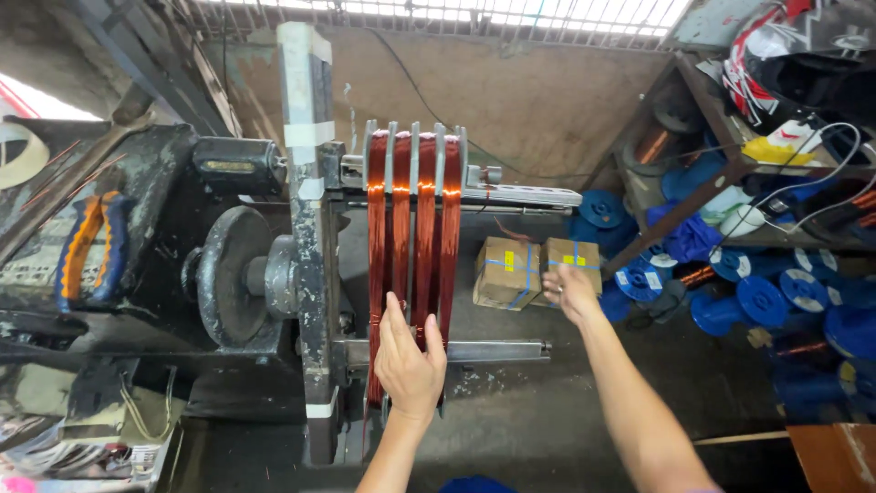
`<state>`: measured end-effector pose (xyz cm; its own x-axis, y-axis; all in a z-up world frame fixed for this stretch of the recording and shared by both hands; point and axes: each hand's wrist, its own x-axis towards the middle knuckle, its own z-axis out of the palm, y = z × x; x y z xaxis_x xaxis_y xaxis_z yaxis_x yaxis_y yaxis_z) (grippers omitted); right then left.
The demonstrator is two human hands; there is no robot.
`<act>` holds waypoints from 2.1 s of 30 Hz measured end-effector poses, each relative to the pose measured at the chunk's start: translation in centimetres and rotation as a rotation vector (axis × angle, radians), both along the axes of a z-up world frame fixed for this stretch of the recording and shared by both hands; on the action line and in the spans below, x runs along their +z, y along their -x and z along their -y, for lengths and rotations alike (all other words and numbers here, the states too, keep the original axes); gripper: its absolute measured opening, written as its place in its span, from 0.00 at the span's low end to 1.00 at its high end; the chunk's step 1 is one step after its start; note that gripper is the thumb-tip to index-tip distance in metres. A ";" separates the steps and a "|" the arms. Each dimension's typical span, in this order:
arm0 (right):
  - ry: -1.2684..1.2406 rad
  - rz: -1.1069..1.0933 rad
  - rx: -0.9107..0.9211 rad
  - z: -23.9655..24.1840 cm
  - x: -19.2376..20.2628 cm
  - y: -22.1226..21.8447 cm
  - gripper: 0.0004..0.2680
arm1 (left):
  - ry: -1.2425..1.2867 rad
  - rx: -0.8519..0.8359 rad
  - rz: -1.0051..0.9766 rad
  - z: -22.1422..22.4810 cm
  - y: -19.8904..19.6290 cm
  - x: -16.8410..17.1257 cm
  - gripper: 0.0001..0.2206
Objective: Winding copper wire onto a coil form using a winding machine and securing it with tape
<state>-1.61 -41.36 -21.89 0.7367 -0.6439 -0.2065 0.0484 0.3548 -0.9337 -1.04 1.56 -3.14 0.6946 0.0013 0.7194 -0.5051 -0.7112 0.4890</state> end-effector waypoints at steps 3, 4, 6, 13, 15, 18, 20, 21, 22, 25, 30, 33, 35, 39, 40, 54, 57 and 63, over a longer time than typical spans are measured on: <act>0.224 -0.257 -0.019 5.0 2.9 -6.8 0.14 | 0.007 -0.005 0.010 -0.1 0.0 0.0 0.30; 0.317 -0.319 -0.146 6.6 5.4 -9.4 0.10 | 0.010 -0.015 0.008 -0.1 0.0 0.0 0.30; 0.423 -0.228 -0.285 8.6 14.4 -12.4 0.10 | -0.003 -0.009 0.008 -0.2 0.1 0.0 0.30; 0.779 0.649 -0.460 3.2 45.4 -6.5 0.07 | -0.002 -0.009 0.033 -0.3 0.0 0.2 0.30; 0.892 0.668 -0.418 -4.2 42.7 2.1 0.09 | 0.007 -0.013 0.029 -0.3 0.1 0.0 0.31; 0.811 0.672 -0.232 -10.7 36.4 12.6 0.04 | 0.020 -0.015 0.029 -0.2 0.0 -0.3 0.31; 0.618 0.646 -0.079 -10.7 28.4 15.8 0.16 | 0.034 -0.007 0.025 0.2 -0.1 0.0 0.32; 0.369 0.582 -0.089 -9.8 22.8 16.8 0.08 | 0.048 -0.025 0.032 0.0 0.0 0.4 0.31; 0.122 0.514 -0.106 -9.5 17.2 18.9 0.04 | 0.063 -0.044 0.039 -0.1 0.2 0.7 0.30; -0.326 0.390 -0.282 -2.1 -0.1 21.4 0.06 | 0.052 -0.060 0.031 -0.2 0.3 1.1 0.28; -0.440 0.220 -0.300 0.9 -7.4 17.2 0.09 | 0.046 -0.091 0.014 -0.6 0.4 1.0 0.27; -0.443 0.298 -0.132 -0.8 -2.5 13.1 0.07 | 0.041 -0.095 0.047 -0.7 0.2 0.9 0.26; -0.413 0.381 -0.036 -0.6 1.2 11.9 0.06 | 0.041 -0.094 0.063 -0.6 0.2 0.7 0.26; -0.083 0.049 0.119 4.6 7.2 11.9 0.05 | 0.021 -0.058 0.060 -0.5 0.3 0.4 0.29; 0.136 -0.291 0.029 6.5 8.8 11.8 0.11 | 0.006 -0.051 0.080 -0.4 0.3 0.5 0.31; 1.051 -0.249 0.869 -10.6 38.9 -15.8 0.13 | -0.030 -0.006 0.108 -0.1 0.2 -0.7 0.30; 0.891 -0.164 1.067 -9.9 36.5 -19.1 0.05 | -0.033 -0.005 0.099 -0.2 0.0 -0.7 0.29; 1.132 -0.204 1.170 -10.6 36.4 -19.2 0.10 | -0.013 -0.004 0.102 -0.1 0.1 -0.3 0.27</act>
